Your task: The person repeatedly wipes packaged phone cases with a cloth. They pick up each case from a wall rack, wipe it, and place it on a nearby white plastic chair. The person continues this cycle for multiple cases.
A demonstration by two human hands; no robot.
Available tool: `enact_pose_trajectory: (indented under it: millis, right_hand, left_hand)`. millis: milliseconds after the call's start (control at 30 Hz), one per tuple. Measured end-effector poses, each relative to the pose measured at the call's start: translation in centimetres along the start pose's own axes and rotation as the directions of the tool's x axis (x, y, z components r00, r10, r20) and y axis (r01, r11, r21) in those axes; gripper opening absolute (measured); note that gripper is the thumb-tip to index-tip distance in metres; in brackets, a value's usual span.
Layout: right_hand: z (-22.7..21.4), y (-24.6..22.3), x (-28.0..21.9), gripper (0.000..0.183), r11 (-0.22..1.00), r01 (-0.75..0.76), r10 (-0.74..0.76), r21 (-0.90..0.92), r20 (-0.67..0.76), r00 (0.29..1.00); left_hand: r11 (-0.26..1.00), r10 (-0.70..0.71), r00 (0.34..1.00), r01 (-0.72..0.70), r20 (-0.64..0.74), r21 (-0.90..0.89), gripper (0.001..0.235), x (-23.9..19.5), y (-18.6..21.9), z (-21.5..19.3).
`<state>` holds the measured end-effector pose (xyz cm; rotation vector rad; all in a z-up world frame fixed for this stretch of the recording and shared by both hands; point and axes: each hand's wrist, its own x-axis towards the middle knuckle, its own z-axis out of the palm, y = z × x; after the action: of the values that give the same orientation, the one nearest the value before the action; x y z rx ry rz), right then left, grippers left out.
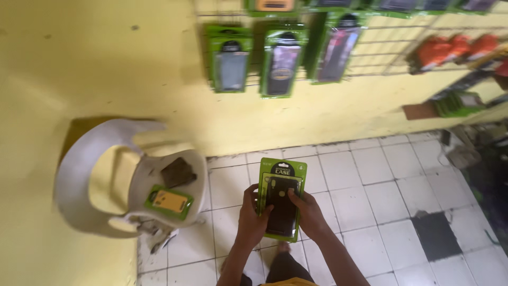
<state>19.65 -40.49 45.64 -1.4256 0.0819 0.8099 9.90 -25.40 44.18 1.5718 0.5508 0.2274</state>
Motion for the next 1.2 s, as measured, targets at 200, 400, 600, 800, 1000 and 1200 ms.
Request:
enact_pose_trajectory:
  millis: [200,400,600,800,1000,1200]
  right_hand:
    - [-8.8,-0.4,-0.9,0.037,0.994,0.065,-0.062,0.087,-0.046,0.997]
    - [-19.8,-0.4,-1.0,0.033,0.975,0.154,-0.168,-0.157,-0.081,0.982]
    - [-27.9,-3.1,0.4,0.03,0.94,0.148,-0.19,-0.306,-0.112,0.975]
    - [-29.9,-8.5,2.4,0.033,0.884,0.207,-0.269,-0.419,-0.093,0.959]
    - [-28.3,-14.1,5.6,0.074,0.792,0.529,-0.55,-0.304,0.022,0.835]
    - [-27.5,-17.0,14.0,0.092,0.545,0.704,-0.757,-0.456,0.094,0.647]
  left_hand:
    - [0.999,0.039,0.999,-0.038,0.033,-0.037,0.059,1.2,0.3,8.5]
    - [0.999,0.05,0.997,-0.049,0.053,-0.017,0.061,1.9,-0.8,19.2]
    - [0.989,0.135,0.99,-0.132,-0.038,0.07,0.064,2.0,-0.3,27.1]
    - [0.997,0.057,0.996,-0.053,-0.072,0.053,0.067,5.1,4.3,30.3]
    - [0.984,0.169,0.985,-0.17,0.023,0.06,0.077,9.5,8.8,30.3]
    - [0.864,0.492,0.87,-0.483,-0.032,0.14,0.073,19.1,7.3,30.9]
